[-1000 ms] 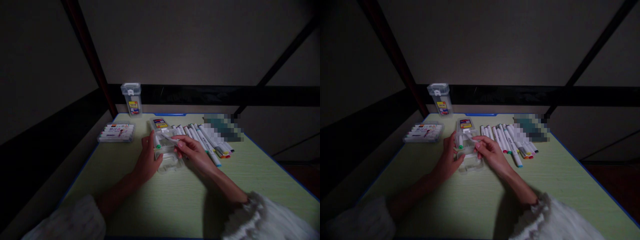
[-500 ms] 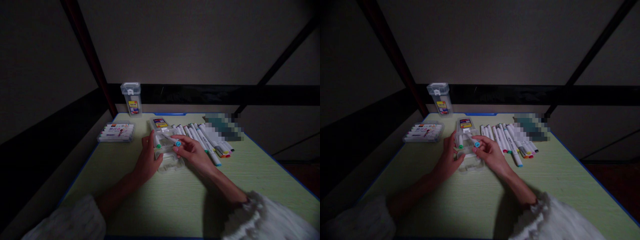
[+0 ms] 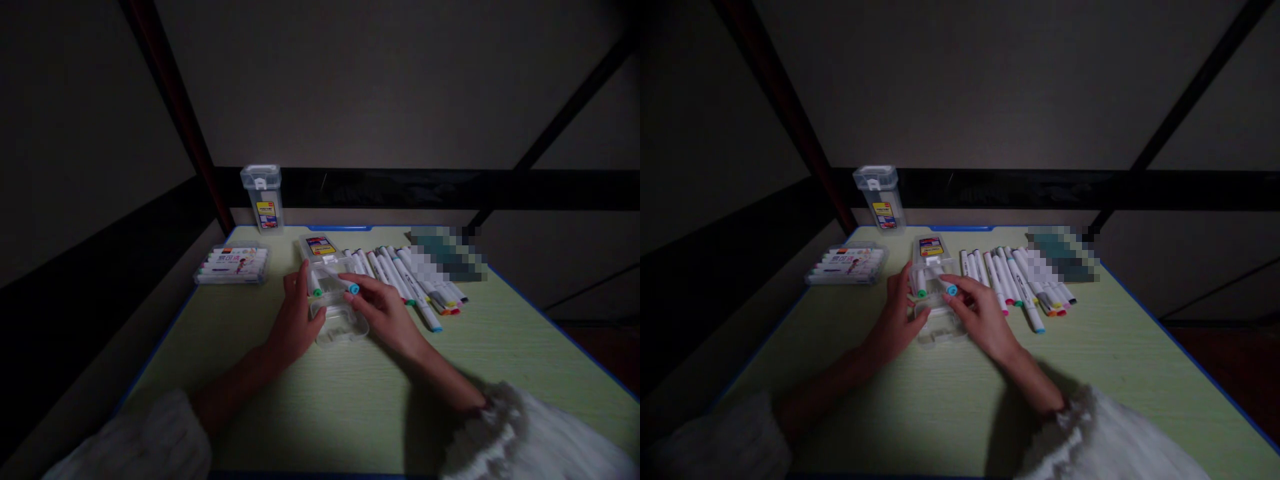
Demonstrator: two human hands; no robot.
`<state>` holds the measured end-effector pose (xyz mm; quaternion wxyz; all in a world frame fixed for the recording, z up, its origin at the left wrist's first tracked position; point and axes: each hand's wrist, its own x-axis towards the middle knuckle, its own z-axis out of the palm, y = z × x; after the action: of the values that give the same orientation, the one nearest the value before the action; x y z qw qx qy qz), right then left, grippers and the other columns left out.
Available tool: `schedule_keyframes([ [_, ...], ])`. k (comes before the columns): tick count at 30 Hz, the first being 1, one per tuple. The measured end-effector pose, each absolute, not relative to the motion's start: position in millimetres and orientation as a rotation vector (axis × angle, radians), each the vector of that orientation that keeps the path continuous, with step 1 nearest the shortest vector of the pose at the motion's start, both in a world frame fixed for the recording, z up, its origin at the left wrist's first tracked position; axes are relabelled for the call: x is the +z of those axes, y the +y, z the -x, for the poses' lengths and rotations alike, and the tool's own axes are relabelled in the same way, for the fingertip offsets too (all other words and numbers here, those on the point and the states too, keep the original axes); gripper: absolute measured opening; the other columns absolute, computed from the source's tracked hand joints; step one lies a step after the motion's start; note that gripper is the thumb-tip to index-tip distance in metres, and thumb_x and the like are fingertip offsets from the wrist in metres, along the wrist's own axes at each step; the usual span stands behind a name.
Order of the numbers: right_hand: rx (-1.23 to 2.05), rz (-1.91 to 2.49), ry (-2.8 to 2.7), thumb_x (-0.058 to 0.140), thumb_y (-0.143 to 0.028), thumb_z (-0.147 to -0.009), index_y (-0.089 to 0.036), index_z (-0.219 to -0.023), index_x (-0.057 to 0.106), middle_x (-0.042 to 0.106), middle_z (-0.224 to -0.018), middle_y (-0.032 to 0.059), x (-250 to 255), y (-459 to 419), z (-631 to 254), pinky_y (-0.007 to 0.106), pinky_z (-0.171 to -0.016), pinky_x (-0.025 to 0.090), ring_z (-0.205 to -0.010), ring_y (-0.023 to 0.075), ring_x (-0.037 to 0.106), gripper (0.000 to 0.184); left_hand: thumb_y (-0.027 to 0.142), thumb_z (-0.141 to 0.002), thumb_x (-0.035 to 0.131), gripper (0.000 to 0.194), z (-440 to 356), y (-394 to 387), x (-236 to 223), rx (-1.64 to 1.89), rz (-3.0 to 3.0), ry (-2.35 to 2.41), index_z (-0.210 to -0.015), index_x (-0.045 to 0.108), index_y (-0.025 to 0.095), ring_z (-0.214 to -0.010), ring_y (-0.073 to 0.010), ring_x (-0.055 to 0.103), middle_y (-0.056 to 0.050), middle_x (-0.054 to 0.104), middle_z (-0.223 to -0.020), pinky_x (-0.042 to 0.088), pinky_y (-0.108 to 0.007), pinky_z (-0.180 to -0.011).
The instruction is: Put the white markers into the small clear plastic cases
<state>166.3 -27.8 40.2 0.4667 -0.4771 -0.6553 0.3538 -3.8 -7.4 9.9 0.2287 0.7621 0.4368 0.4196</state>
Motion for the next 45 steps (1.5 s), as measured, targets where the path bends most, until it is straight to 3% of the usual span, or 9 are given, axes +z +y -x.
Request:
schedule_keyframes([
  [8,0.740,1.130,-1.702,0.055,-0.026,-0.083,-0.024,-0.107,0.065,0.050,-0.099,0.0056,43.0,-29.8,-165.4,0.026,-0.058,0.045,-0.071,0.0131,0.051,0.026,0.006,-0.069,0.055,0.091,3.1,-7.3,9.5,1.169,-2.091,1.217,-0.139,0.005,0.035,-0.108,-0.0211,0.044,-0.007,0.031,-0.121,0.045,-0.038,-0.090],
  [16,0.556,1.097,-1.845,0.054,-0.021,-0.083,-0.026,-0.107,0.065,0.055,-0.106,0.0076,42.2,-31.9,-162.2,0.030,-0.062,0.048,-0.071,0.0146,0.054,0.027,0.006,-0.070,0.055,0.090,2.4,-6.3,9.7,1.171,-2.106,1.214,-0.139,0.006,0.033,-0.108,-0.0212,0.043,-0.007,0.031,-0.120,0.045,-0.037,-0.090],
  [34,0.424,1.064,-1.963,0.049,-0.010,-0.082,-0.025,-0.107,0.065,0.061,-0.111,0.0084,35.1,-27.2,-160.4,0.039,-0.086,0.048,-0.103,0.0211,0.059,0.033,0.004,-0.069,0.053,0.089,1.5,-6.9,11.0,1.192,-2.103,1.188,-0.139,0.007,0.033,-0.109,-0.0220,0.042,-0.008,0.031,-0.121,0.044,-0.040,-0.093],
  [45,0.437,1.145,-2.065,0.051,-0.024,-0.085,-0.021,-0.112,0.061,0.057,-0.122,0.0095,41.6,-30.1,-158.3,0.040,-0.091,0.047,-0.109,0.0228,0.057,0.029,0.008,-0.070,0.053,0.086,1.8,-6.1,8.8,1.188,-2.116,1.192,-0.140,0.008,0.029,-0.110,-0.0229,0.042,-0.008,0.033,-0.120,0.044,-0.040,-0.092],
])
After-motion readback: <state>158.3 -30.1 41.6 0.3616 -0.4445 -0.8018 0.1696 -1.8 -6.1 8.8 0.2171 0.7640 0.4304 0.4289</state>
